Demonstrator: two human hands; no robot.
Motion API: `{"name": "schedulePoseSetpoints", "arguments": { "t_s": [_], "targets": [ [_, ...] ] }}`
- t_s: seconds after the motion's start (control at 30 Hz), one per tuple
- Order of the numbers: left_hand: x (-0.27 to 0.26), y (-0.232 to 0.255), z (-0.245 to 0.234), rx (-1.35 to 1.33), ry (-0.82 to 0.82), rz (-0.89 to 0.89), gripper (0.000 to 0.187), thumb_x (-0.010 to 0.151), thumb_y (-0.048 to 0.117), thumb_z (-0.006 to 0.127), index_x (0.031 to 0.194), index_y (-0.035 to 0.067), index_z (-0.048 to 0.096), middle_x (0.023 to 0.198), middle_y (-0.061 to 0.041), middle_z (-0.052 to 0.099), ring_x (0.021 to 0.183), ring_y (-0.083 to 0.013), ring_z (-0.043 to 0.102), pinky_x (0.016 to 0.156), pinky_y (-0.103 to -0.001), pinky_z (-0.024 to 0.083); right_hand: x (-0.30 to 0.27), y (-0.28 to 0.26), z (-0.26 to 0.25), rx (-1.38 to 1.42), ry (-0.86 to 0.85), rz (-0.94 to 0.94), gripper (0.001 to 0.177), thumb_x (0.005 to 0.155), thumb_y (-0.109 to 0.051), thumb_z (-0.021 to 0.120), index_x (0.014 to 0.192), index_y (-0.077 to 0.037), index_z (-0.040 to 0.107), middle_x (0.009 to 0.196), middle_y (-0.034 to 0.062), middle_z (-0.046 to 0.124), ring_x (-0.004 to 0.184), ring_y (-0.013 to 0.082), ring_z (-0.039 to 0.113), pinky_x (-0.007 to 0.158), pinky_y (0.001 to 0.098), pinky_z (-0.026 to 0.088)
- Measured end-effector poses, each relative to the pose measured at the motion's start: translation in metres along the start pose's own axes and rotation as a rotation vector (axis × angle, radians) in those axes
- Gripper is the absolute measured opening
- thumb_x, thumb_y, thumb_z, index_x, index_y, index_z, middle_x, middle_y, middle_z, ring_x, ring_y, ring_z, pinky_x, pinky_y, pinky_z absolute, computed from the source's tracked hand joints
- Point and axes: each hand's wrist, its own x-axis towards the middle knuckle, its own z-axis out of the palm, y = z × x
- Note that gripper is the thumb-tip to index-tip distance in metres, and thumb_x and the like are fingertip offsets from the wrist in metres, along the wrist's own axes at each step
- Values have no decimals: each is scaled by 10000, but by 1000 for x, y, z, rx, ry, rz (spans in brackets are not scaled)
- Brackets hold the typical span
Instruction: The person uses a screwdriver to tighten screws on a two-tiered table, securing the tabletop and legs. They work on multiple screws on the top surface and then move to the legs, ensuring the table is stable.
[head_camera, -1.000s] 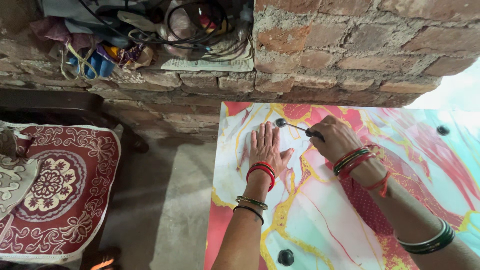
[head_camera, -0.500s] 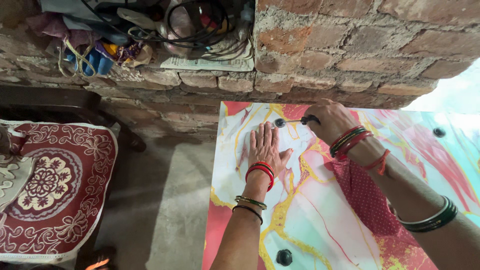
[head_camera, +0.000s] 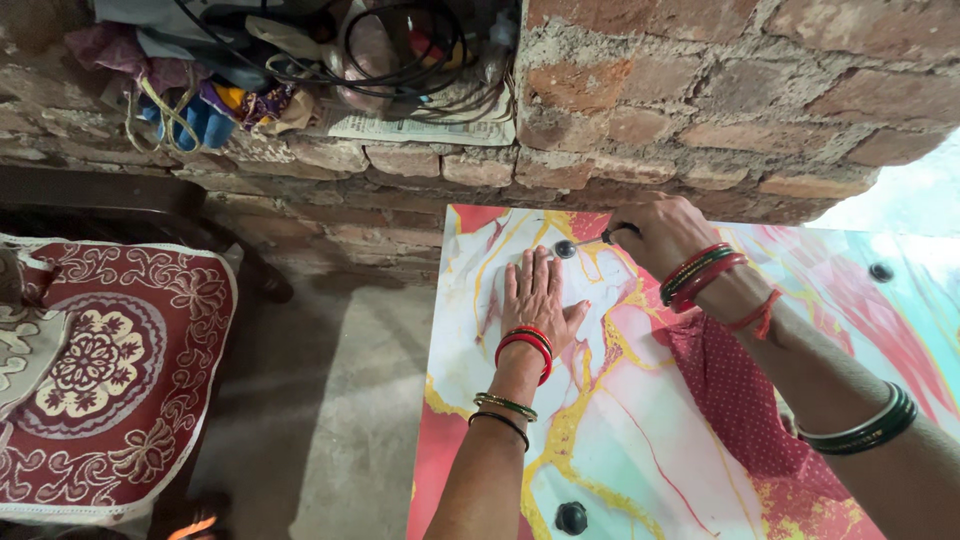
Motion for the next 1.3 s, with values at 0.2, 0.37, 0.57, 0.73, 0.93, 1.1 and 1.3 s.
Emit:
{"name": "schedulePoseSetpoints", "arguments": {
  "t_s": [0.2,0.37,0.57,0.73,0.93,1.1,1.3],
  "targets": [
    [0,1,-2,7,14,-3,906,939,640,457,1584,34,258,1680,-161,173,1565,-308,69,1249,-522,13,15,11,4,-32,-25,-199,215,709,-143,689,897,-64,756,872,171,719,890,383,684,787,489,552],
    [0,1,-2,18,-21,-8,906,945,643,454,1587,34,257,1685,-163,170,1570,-312,74,1250,-525,11,33,13,3,-90,-104,-157,171,739,-118,667,872,-72,763,880,162,725,883,370,692,807,493,555],
    [-2,1,8,21,27,3,912,942,642,459,1588,30,262,1681,-169,184,1569,-311,86,1253,-527,19,56,17,9,-106,-161,-52,180,724,-188,704,862,-118,795,776,176,725,752,376,701,739,489,560],
    [0,1,2,4,9,-1,908,938,644,460,1581,31,271,1684,-178,180,1568,-315,77,1248,-528,15,61,19,-2,-72,-198,138,268,887,-352,712,899,-91,772,741,179,718,710,363,710,717,466,563],
    [-1,0,4,12,29,6,904,944,645,460,1577,26,276,1679,-178,187,1569,-318,80,1249,-532,14,53,8,-16,-66,-308,-4,383,746,-378,768,1052,-149,742,934,106,774,847,331,729,737,477,564],
    [1,0,3,10,8,4,904,938,644,463,1579,33,278,1679,-175,180,1568,-317,72,1249,-533,15,46,-13,-26,-203,-357,102,329,788,-401,767,1054,-206,769,933,100,774,888,333,729,780,486,567],
    [0,0,1,4,-3,2,914,934,646,478,1579,30,279,1681,-180,174,1568,-319,75,1248,-531,24,49,-11,-24,-126,-263,66,298,777,-350,754,1033,-200,779,898,115,764,854,350,728,778,480,571]
  ]
}}
